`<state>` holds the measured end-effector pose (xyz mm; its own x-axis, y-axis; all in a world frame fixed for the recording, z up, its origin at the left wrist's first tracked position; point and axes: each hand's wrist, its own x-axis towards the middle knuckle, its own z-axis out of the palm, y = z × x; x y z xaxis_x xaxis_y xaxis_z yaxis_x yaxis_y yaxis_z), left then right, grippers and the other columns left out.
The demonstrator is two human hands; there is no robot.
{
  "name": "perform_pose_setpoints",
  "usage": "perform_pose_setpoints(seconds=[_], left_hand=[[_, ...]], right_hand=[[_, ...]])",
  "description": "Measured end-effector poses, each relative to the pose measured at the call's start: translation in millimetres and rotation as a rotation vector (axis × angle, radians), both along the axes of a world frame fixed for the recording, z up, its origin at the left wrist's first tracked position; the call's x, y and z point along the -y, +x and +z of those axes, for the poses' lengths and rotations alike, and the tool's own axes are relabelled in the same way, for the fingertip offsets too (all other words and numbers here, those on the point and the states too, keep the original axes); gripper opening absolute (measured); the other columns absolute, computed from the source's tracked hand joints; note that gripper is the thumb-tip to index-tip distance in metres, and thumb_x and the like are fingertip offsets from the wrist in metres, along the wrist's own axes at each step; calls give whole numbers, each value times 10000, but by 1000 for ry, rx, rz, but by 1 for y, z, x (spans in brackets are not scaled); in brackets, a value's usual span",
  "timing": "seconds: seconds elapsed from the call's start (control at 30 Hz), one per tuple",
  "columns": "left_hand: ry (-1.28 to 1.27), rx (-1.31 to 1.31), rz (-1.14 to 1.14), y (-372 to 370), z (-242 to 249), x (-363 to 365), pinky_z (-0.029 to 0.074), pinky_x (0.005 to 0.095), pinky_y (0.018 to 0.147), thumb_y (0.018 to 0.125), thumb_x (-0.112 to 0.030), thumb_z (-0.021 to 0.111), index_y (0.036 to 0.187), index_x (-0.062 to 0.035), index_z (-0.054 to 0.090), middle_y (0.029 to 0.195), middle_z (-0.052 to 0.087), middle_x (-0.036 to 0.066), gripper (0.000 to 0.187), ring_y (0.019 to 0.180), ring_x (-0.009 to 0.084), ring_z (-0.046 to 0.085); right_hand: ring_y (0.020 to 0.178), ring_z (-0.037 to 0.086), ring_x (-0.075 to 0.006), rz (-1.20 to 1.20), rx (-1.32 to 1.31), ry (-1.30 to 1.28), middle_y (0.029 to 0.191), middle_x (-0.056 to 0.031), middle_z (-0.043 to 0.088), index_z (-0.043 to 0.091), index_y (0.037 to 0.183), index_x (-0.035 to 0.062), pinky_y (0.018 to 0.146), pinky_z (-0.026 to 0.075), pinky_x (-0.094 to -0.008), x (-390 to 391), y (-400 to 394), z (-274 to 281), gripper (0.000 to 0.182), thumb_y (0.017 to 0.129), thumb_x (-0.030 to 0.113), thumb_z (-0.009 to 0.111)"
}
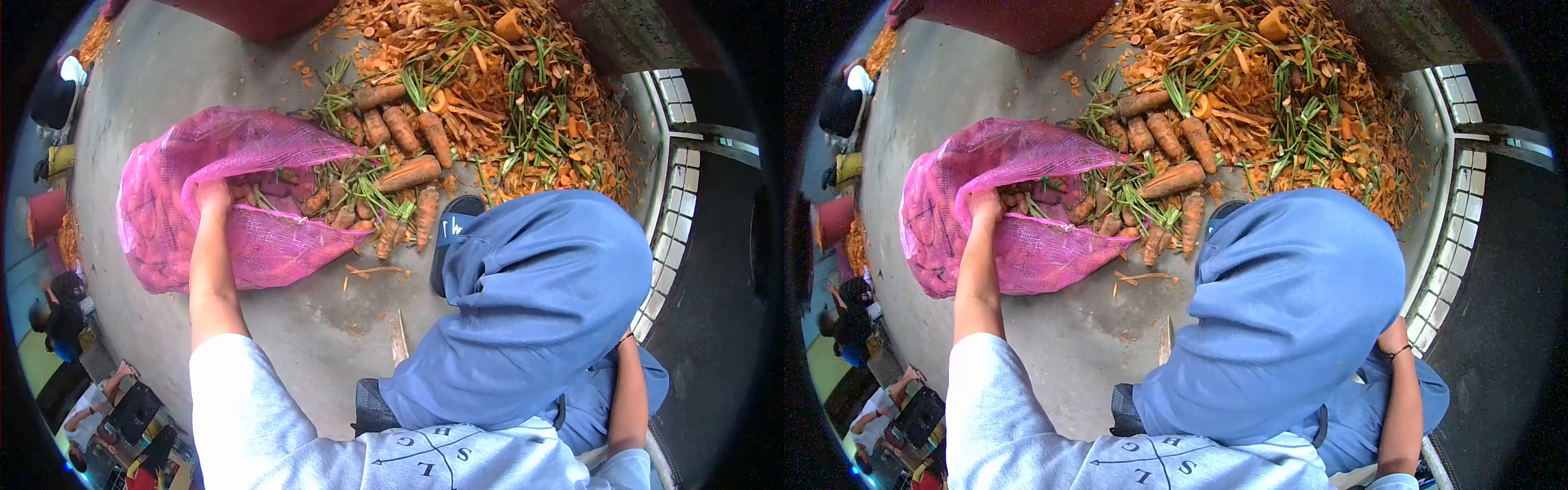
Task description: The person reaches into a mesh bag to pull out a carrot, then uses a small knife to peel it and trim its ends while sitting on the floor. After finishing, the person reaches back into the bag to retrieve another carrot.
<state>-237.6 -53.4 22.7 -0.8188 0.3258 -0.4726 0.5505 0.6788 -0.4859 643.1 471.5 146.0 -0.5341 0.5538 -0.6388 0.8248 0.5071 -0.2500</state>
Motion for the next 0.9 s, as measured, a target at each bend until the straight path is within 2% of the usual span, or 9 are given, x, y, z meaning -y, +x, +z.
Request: perform_pose_setpoints(seconds=[0.17, 0.3, 0.37, 0.47, 0.57, 0.63, 0.73, 0.83, 0.9], left_hand=[[384, 53, 28, 57, 49, 9, 530, 492, 938, 906, -283, 643, 1157, -72, 709, 1161, 706, 217, 334, 1085, 409, 675], [314, 217, 206, 72, 24, 23, 510, 504, 966, 919, -320, 581, 1181, -24, 688, 1183, 681, 274, 409, 1108, 431, 659], [444, 195, 19, 83, 5, 41, 519, 514, 941, 903, -313, 578, 1208, 0, 659, 1133, 678, 305, 444, 1046, 447, 675], [350, 245, 119, 119, 48, 16, 460, 515, 1042, 901, -366, 614, 1368, 11, 557, 1313, 606, 305, 603, 1220, 425, 602], [-14, 242, -34, 152, 7, 63, 142, 535, 1245, 866, -506, 667, 1594, 49, 123, 1629, 260, 240, 1066, 1519, 434, 214], [-15, 367, -18, 182, 17, 81, 161, 595, 1220, 849, -330, 641, 1578, 111, 49, 1584, 221, 381, 1038, 1507, 500, 185], [-117, 231, -209, 208, 26, 118, 242, 566, 1202, 840, -293, 630, 1544, 157, 94, 1491, 370, 412, 993, 1436, 483, 376], [-132, 364, 14, 191, 36, 110, 537, 484, 935, 872, -259, 640, 1457, 124, 341, 1346, 611, 247, 760, 1067, 351, 715], [62, 233, 212, 174, 14, 104, 557, 484, 870, 876, -290, 664, 1400, 70, 424, 1119, 713, 224, 680, 990, 388, 725]], right_hand=[[968, 693, -442, -129, 6, -28, 1028, -241, 726, 724, 1055, 24, 839, 546, -470, -1, -4, -21, 258, 874, 204, 690], [941, 710, -413, 66, -156, 24, 1009, -216, 745, 723, 1059, 16, 816, 554, -463, 18, -38, -18, 275, 889, 230, 689], [932, 715, -401, 82, -265, 61, 1001, -204, 752, 720, 1064, 12, 809, 556, -458, 20, -56, -18, 283, 894, 236, 688], [948, 716, -394, -204, 83, -221, 1017, -195, 755, 711, 1109, 13, 828, 556, -445, 20, -96, 17, 312, 891, 237, 701], [965, 713, -408, 88, -42, -4, 1034, -213, 746, 715, 1093, 19, 811, 559, -444, 9, -70, -3, 306, 891, 248, 701], [979, 708, -417, 22, -41, -49, 1043, -223, 739, 716, 1090, 23, 811, 557, -447, 11, -76, 4, 309, 890, 258, 700], [1005, 698, -431, -26, 2, -81, 1055, -238, 730, 714, 1098, 25, 821, 552, -453, 12, -78, 1, 328, 887, 275, 703], [1021, 692, -436, -29, 51, -58, 1063, -246, 727, 711, 1113, 23, 834, 546, -460, 14, -71, -8, 352, 885, 291, 704], [1027, 690, -437, -48, 53, -58, 1067, -248, 725, 709, 1116, 22, 839, 544, -463, 18, -73, -13, 360, 886, 299, 702]])
